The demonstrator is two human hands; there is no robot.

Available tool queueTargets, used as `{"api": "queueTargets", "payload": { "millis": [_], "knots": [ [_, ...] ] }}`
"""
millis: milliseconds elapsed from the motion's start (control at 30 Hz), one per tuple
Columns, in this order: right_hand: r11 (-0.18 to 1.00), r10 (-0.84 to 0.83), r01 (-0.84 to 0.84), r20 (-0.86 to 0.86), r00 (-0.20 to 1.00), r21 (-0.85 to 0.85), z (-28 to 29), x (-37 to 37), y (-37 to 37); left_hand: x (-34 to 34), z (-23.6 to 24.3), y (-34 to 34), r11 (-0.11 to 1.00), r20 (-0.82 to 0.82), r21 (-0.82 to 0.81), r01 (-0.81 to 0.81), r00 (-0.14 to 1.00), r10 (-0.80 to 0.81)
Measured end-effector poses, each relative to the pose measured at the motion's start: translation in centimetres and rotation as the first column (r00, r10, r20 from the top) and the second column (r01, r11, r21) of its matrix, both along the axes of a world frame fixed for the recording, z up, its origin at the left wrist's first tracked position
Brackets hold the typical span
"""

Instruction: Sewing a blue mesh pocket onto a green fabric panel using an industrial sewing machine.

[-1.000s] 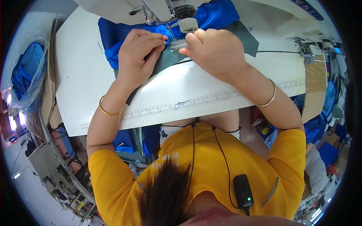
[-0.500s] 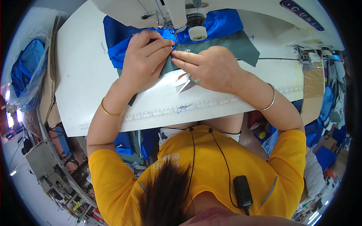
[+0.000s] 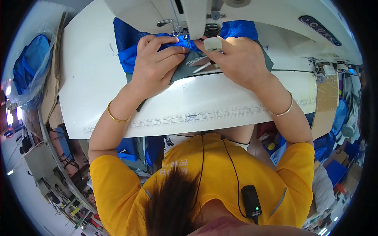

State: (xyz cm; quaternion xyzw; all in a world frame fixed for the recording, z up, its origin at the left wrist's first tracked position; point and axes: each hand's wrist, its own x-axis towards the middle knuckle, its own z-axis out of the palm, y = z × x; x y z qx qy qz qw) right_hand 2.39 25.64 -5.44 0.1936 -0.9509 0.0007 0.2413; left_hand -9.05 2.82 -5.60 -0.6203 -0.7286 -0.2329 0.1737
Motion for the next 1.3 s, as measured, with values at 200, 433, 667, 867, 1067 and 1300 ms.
{"api": "queueTargets", "payload": {
  "millis": [200, 433, 667, 867, 1067, 1300],
  "knots": [
    [1.0, -0.012, 0.011, -0.021, 1.0, -0.007, 0.2, -0.4, -0.7, -0.8, -0.3, -0.2, 0.999, 0.041, 0.003, 0.032, 0.999, -0.032],
    [0.998, -0.017, 0.02, -0.062, 0.998, 0.056, -0.4, 0.5, -1.6, -1.4, -0.6, -0.3, 0.998, 0.037, 0.01, 0.06, 0.997, -0.061],
    [0.999, -0.037, 0.035, -0.05, 0.998, -0.038, -0.3, -0.3, -1.1, -1.9, -0.8, -0.3, 1.0, 0.089, -0.008, 0.013, 0.996, -0.012],
    [0.999, -0.04, 0.041, -0.076, 0.996, 0.01, -0.5, -0.1, -1.5, -2.0, -0.7, -0.4, 0.999, 0.058, -0.038, 0.031, 0.998, -0.028],
    [0.99, -0.125, 0.13, -0.081, 0.989, 0.059, -0.2, -0.2, -1.3, -2.1, -0.8, 0.1, 1.0, 0.062, -0.002, 0.009, 0.998, -0.008],
    [0.998, -0.056, 0.057, -0.099, 0.994, 0.011, -0.5, -0.3, -1.1, -1.5, -0.5, 0.3, 1.0, 0.0, 0.004, -0.002, 1.0, 0.002]
  ]
}}
